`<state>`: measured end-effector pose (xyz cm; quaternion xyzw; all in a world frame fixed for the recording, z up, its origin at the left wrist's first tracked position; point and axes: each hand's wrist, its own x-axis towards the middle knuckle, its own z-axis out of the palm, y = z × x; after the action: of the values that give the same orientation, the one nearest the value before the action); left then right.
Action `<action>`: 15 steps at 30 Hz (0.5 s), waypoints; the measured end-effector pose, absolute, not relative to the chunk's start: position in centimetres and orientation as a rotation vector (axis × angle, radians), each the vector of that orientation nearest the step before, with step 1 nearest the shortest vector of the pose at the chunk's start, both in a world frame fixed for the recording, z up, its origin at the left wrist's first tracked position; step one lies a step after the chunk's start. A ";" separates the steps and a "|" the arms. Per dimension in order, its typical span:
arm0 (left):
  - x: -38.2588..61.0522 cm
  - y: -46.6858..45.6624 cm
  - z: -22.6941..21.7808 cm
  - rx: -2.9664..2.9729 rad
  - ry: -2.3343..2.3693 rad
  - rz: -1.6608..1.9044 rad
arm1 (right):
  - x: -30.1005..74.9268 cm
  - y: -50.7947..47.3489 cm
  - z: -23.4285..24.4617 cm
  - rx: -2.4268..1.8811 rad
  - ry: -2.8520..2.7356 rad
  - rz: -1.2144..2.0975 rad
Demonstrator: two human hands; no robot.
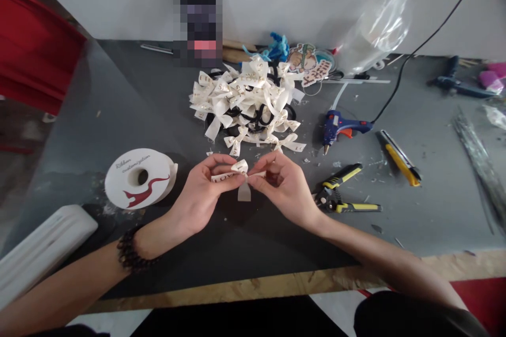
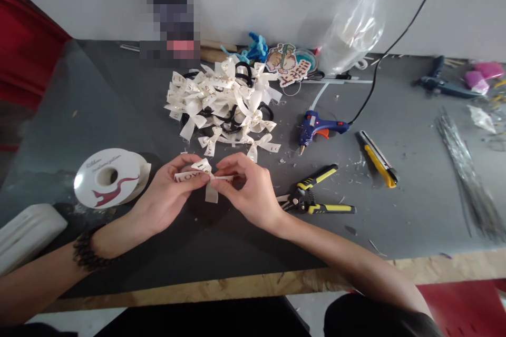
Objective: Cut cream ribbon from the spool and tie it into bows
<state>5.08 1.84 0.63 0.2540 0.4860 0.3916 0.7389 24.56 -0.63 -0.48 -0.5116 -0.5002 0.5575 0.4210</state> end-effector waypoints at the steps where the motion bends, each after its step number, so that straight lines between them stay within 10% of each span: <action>1: 5.1 1.8 0.6 0.561 1.067 0.862 | 24.5 -0.7 -0.5 -1.293 -1.307 1.355; 15: 4.8 1.5 1.2 0.857 1.111 0.829 | 24.6 -0.7 -0.8 -1.369 -1.422 1.222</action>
<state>4.75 1.48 1.17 0.3826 0.4961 0.3700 0.6860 24.57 -0.68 -0.78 -0.5409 -0.5616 0.4827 0.3987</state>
